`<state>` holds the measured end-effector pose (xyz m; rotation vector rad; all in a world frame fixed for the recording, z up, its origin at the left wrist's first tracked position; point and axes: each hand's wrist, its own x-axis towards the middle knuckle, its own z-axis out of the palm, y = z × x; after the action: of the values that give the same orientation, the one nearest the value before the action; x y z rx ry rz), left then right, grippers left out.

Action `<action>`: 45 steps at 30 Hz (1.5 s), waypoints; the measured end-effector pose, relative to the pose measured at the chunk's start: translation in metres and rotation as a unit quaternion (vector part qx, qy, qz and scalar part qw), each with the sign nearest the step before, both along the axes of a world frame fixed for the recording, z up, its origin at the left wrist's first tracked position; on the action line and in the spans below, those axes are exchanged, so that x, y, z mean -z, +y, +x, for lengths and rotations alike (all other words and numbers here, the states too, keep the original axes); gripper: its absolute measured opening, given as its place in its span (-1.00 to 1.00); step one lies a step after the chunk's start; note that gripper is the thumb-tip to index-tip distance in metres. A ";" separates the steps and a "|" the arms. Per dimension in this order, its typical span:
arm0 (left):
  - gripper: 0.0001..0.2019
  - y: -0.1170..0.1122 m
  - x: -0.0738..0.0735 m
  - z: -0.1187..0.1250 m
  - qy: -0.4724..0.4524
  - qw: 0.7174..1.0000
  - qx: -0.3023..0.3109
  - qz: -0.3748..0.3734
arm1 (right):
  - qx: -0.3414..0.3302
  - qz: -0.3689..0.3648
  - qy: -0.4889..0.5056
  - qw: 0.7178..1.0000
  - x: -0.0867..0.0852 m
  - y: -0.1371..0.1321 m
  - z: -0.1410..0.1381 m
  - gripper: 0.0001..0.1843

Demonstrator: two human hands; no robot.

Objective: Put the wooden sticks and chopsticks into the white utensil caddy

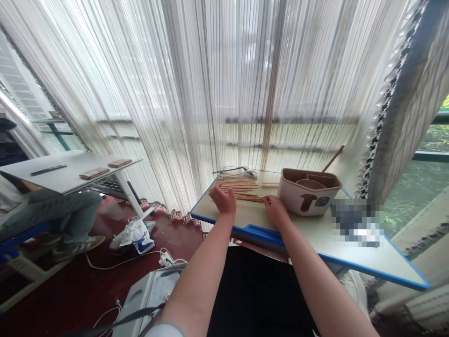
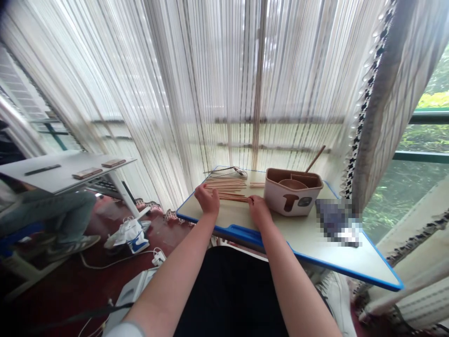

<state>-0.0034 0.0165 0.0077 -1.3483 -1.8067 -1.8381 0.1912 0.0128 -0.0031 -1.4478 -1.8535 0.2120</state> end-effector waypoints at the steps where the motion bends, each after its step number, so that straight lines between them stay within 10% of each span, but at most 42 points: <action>1: -0.67 0.000 0.000 -0.001 -0.018 1.000 -0.023 0.005 | 0.011 0.000 0.016 1.000 -0.001 -0.001 0.001 -0.68; 5: -0.50 0.006 0.001 -0.003 -0.115 0.993 -0.037 -0.004 | 0.041 -0.013 0.067 0.997 0.001 -0.003 0.003 -0.62; 11: -0.55 0.008 0.002 0.000 -0.133 0.951 0.273 -0.063 | -0.017 -0.044 0.063 0.997 0.004 -0.005 -0.005 -0.67; 30: -0.75 -0.006 -0.010 0.014 -0.226 0.897 0.373 -0.075 | -0.115 0.014 -0.012 0.993 -0.006 -0.016 -0.011 -0.74; 37: -0.69 -0.018 -0.062 0.057 -0.142 0.890 0.433 -0.022 | -0.059 0.099 0.042 0.992 -0.016 -0.022 -0.005 -0.74; 45: -0.68 -0.019 -0.144 0.118 -0.080 0.846 0.527 -0.008 | -0.009 0.149 0.053 0.987 -0.095 -0.060 0.050 -0.73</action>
<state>0.1149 -0.0025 0.1519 -2.5837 -1.1401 -2.4219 0.2417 -0.0469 0.0918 -1.1920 -1.7282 0.0171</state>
